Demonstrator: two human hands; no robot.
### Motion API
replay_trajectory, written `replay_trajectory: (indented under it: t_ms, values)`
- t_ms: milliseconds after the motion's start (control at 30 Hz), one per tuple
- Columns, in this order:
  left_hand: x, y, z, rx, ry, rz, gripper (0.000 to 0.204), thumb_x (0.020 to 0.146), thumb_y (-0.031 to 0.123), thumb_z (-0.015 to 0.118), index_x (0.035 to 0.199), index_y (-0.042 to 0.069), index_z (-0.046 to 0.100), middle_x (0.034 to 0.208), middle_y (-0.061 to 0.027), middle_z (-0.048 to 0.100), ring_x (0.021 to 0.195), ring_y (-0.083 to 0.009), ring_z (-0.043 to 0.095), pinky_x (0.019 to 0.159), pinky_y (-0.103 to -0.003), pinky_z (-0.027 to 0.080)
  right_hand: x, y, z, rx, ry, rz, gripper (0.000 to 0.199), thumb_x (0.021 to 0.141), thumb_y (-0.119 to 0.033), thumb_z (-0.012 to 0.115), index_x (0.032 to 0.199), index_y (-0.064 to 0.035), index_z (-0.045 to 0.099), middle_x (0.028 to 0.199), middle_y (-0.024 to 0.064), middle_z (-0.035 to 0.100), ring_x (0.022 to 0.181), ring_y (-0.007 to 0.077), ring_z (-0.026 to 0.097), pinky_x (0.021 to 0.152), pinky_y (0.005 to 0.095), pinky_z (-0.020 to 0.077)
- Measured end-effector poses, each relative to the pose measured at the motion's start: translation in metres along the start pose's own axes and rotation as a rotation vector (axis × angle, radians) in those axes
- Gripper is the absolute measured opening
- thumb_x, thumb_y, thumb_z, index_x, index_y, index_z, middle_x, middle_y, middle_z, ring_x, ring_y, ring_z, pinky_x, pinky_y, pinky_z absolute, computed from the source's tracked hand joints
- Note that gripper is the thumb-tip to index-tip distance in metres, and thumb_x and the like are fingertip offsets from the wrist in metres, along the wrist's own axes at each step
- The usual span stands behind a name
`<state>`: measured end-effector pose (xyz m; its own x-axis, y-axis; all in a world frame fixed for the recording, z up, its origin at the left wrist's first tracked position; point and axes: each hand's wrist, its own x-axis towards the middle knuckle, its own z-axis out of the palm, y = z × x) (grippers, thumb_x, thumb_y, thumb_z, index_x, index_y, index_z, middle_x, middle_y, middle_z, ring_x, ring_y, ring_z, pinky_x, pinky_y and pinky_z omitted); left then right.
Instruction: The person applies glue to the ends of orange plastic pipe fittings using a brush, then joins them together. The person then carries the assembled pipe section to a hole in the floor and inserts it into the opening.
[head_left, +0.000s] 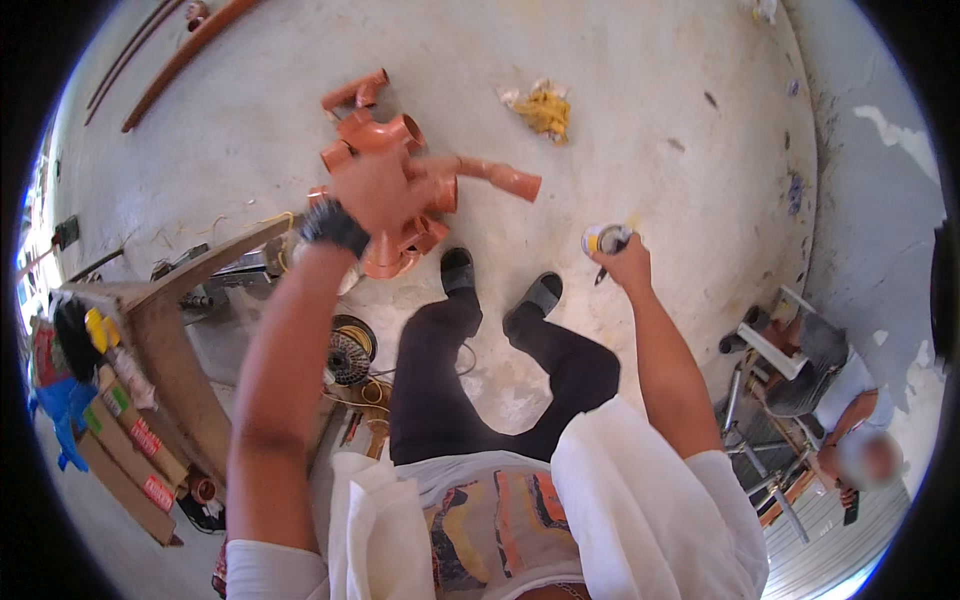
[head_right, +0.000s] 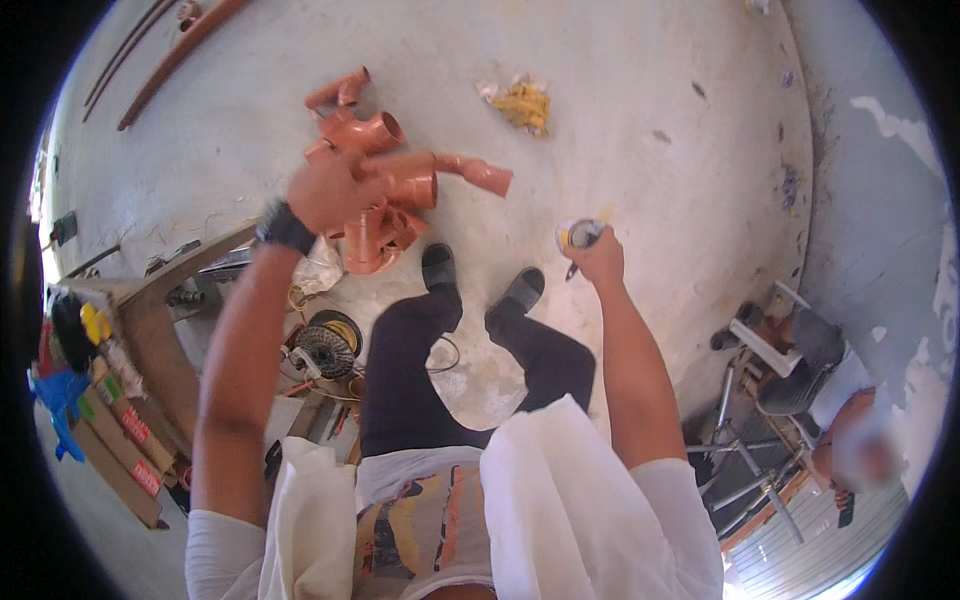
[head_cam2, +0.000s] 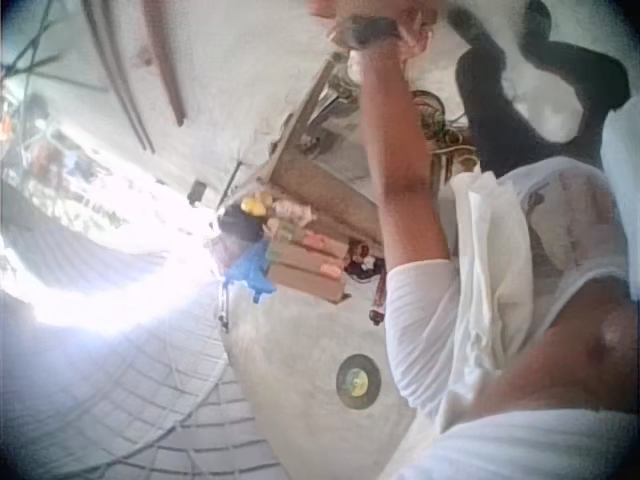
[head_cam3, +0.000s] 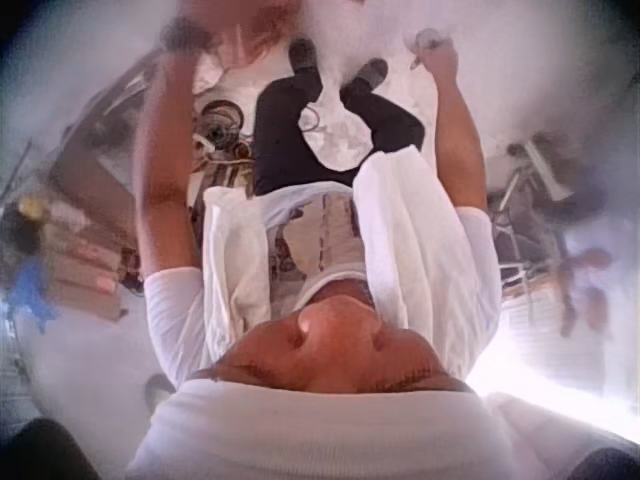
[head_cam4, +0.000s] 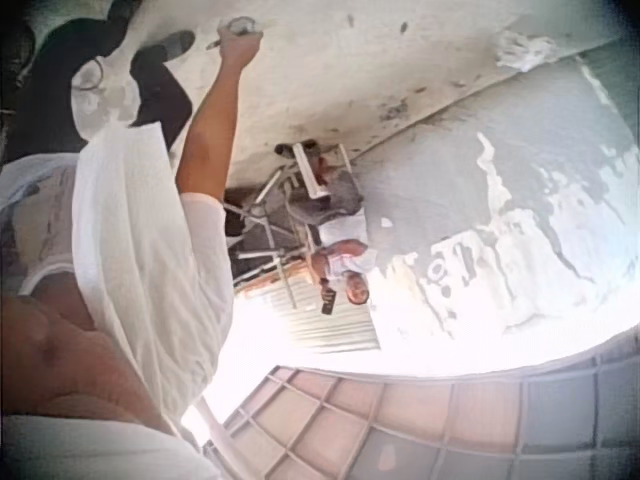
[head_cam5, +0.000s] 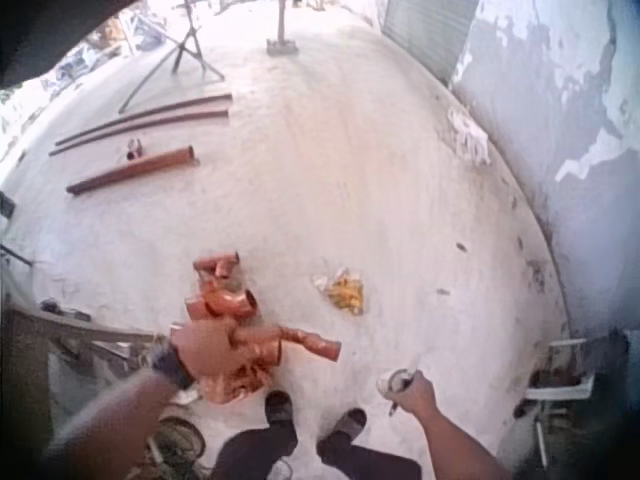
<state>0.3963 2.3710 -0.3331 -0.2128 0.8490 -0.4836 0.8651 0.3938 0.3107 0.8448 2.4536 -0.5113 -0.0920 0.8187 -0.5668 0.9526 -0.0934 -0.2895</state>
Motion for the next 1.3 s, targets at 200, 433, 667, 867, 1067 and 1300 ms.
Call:
replay_trajectory:
  t_ms: [200,433,667,867,1067,1300]
  values:
    - [0.139,0.001,0.029,0.224,-0.017,0.047,0.049,0.092,0.046,0.062,0.107,0.0,0.074,0.101,-0.0245,0.074,0.089,-0.0374,0.073,0.084,-0.043,0.058,0.119,0.043,0.116,0.011,0.012,0.009,0.082,0.06,-0.041,0.093,0.121,0.0026,0.058,0.111,0.0231,0.072,0.103,0.0367,0.072,0.089,0.0433,0.0573]
    - [0.212,-0.026,0.045,0.194,0.264,0.176,0.046,0.086,0.04,0.066,0.11,0.002,0.077,0.104,-0.0205,0.076,0.094,-0.035,0.074,0.091,-0.043,0.056,0.215,0.065,0.175,-0.135,-0.081,-0.117,0.088,0.06,-0.029,0.094,0.132,-0.004,0.049,0.128,0.021,0.062,0.117,0.0356,0.065,0.096,0.0452,0.0549]
    - [0.221,-0.02,0.056,-0.254,0.444,0.171,0.04,0.085,0.038,0.072,0.102,0.003,0.08,0.094,-0.0148,0.077,0.089,-0.0272,0.073,0.086,-0.037,0.057,0.229,0.082,0.204,-0.025,0.016,-0.01,0.13,0.056,-0.022,0.098,0.156,0.005,0.02,0.135,0.0312,0.057,0.125,0.0401,0.061,0.104,0.0442,0.0528]
    - [0.213,-0.012,0.054,-0.307,0.46,0.126,0.043,0.086,0.041,0.073,0.1,0.001,0.079,0.091,-0.0146,0.077,0.084,-0.0258,0.072,0.082,-0.037,0.056,0.228,0.112,0.225,0.113,-0.04,0.156,0.113,0.074,-0.024,0.087,0.155,0.0107,0.017,0.125,0.0343,0.063,0.119,0.0434,0.064,0.102,0.0455,0.0527]
    - [0.208,-0.031,0.055,-0.307,0.465,0.13,0.042,0.086,0.038,0.073,0.1,-0.001,0.078,0.089,-0.0145,0.076,0.082,-0.0251,0.071,0.081,-0.037,0.056,0.222,0.087,0.186,0.055,0.118,0.147,0.049,0.081,-0.031,0.068,0.115,0.0053,0.067,0.116,0.0313,0.069,0.111,0.0431,0.068,0.095,0.0491,0.0543]
    - [0.207,-0.017,0.058,-0.37,0.469,0.186,0.041,0.085,0.035,0.073,0.096,-0.004,0.077,0.082,-0.0128,0.073,0.077,-0.0217,0.068,0.075,-0.035,0.054,0.236,0.094,0.187,0.267,0.205,0.114,0.038,0.077,-0.034,0.071,0.092,0.0012,0.073,0.101,0.0259,0.073,0.102,0.0405,0.071,0.089,0.0471,0.0554]
